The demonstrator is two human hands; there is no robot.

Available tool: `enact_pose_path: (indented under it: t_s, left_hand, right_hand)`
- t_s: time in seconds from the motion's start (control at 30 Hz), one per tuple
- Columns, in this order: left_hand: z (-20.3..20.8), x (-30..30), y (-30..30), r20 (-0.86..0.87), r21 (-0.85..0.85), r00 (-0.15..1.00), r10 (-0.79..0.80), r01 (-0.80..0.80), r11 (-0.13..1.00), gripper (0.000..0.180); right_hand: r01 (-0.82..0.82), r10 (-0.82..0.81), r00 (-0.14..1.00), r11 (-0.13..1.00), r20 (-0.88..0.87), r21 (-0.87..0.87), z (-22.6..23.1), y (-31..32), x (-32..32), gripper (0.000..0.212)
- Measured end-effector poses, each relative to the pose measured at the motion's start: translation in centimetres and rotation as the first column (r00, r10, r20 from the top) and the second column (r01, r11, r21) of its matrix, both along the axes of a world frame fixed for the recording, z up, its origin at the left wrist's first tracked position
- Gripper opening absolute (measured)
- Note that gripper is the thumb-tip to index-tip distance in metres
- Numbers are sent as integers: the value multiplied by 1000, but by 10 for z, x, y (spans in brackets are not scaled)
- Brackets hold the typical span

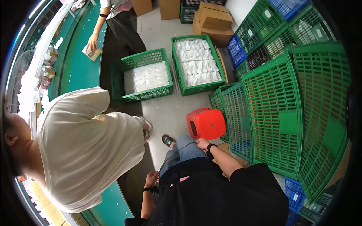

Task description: Packaging white electronic components into plastic bags and arranging them on an assembly line.

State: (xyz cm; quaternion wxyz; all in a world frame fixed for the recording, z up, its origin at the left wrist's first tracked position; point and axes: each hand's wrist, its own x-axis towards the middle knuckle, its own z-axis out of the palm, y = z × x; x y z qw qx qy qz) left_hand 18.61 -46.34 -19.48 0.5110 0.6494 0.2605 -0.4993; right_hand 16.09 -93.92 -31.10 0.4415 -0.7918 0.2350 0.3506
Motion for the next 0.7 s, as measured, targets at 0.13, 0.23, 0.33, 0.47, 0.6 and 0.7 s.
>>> enact_pose_path:
  t_s: [0.13, 0.23, 0.33, 0.47, 0.6, 0.7]
  left_hand:
    - [3, 28, -3, 55, 20, 997, -62, 61, 998, 26]
    - [13, 52, -22, 41, 91, 978, -206, 201, 975, 22]
    - [22, 58, -37, 74, 86, 975, -209, 203, 975, 21]
    - [46, 41, -40, 107, 75, 984, -145, 137, 988, 19]
    - [66, 9, -23, 9, 78, 1000, 2, -3, 997, 20]
    - [66, -41, -11, -6, 58, 983, 182, -182, 982, 19]
  right_hand:
    - [93, -77, 994, 963, -76, 251, 46, -12, 67, 14]
    - [156, -102, 979, 932, -175, 326, 49, -21, 99, 15]
    - [147, -95, 979, 944, -181, 294, 38, -25, 125, 17]
    - [-62, 130, 956, 966, -263, 249, 27, -16, 165, 17]
    - [-251, 322, 920, 922, -224, 296, 22, 33, 221, 17]
    - [-291, 424, 897, 778, -123, 556, -3, 48, 251, 22]
